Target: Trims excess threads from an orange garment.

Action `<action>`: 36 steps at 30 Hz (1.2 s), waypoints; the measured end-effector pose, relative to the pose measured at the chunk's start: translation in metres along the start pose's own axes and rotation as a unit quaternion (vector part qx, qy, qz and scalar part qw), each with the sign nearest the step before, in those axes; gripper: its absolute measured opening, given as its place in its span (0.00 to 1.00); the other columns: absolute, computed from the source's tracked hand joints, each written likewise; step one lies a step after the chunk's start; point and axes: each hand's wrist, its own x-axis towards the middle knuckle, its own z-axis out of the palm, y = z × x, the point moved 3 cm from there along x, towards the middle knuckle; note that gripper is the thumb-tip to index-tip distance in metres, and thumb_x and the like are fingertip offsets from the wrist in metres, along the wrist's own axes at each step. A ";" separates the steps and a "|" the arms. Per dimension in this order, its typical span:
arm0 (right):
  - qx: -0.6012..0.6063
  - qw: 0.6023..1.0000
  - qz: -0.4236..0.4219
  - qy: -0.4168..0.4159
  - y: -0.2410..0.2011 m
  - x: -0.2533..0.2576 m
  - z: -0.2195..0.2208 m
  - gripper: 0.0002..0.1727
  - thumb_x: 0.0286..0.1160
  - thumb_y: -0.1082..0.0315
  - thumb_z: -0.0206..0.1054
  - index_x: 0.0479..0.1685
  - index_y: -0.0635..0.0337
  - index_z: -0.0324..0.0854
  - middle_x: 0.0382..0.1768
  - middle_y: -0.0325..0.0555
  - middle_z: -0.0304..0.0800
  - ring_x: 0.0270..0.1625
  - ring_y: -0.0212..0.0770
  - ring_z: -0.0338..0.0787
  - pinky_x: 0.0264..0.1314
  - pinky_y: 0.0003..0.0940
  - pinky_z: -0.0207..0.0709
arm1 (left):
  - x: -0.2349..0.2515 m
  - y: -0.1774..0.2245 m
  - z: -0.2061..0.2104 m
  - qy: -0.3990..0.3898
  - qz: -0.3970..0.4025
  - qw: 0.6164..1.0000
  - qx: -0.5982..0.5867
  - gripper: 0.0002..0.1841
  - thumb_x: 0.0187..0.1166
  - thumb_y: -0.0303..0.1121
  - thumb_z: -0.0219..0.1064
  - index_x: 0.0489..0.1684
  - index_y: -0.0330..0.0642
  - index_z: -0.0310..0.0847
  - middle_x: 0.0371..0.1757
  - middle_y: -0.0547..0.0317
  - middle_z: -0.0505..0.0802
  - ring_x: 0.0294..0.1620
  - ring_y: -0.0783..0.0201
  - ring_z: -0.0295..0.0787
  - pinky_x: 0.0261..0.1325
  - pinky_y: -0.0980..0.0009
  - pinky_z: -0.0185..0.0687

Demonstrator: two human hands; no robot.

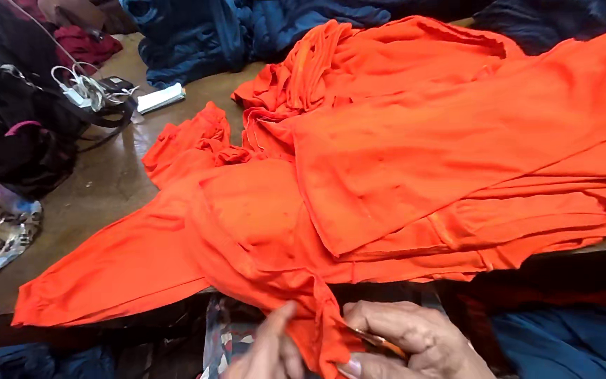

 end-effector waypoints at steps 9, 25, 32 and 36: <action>-0.033 0.998 -0.048 -0.017 -0.001 0.002 -0.004 0.11 0.81 0.70 0.69 0.37 0.72 0.85 0.38 0.49 0.87 0.45 0.29 0.85 0.47 0.21 0.78 | 0.014 0.004 0.001 0.042 0.059 0.987 -0.144 0.13 0.68 0.20 0.79 0.49 0.28 0.86 0.47 0.50 0.93 0.43 0.64 0.94 0.46 0.69 0.96; 0.115 0.966 0.199 0.117 0.013 -0.004 0.004 0.07 0.87 0.64 0.62 0.42 0.54 0.82 0.27 0.32 0.84 0.23 0.26 0.81 0.19 0.21 0.73 | 0.010 -0.028 0.011 0.000 -0.139 0.752 -0.644 0.14 0.79 0.25 0.57 0.45 0.42 0.92 0.45 0.56 0.95 0.52 0.66 0.92 0.60 0.62 0.86; 0.204 0.928 0.285 0.127 0.009 -0.004 0.009 0.06 0.88 0.67 0.59 0.41 0.53 0.80 0.20 0.32 0.82 0.15 0.23 0.73 0.15 0.18 0.64 | 0.010 -0.038 0.018 0.024 -0.084 0.673 -0.734 0.13 0.88 0.29 0.57 0.59 0.35 0.85 0.59 0.46 0.93 0.64 0.54 0.89 0.72 0.54 0.81; 0.245 0.920 0.288 0.101 0.010 -0.006 0.011 0.07 0.88 0.68 0.58 0.40 0.52 0.79 0.20 0.31 0.79 0.15 0.21 0.70 0.14 0.16 0.60 | 0.016 -0.026 0.018 0.060 -0.114 0.711 -0.692 0.10 0.86 0.27 0.59 0.49 0.34 0.88 0.47 0.51 0.95 0.53 0.63 0.94 0.62 0.65 0.87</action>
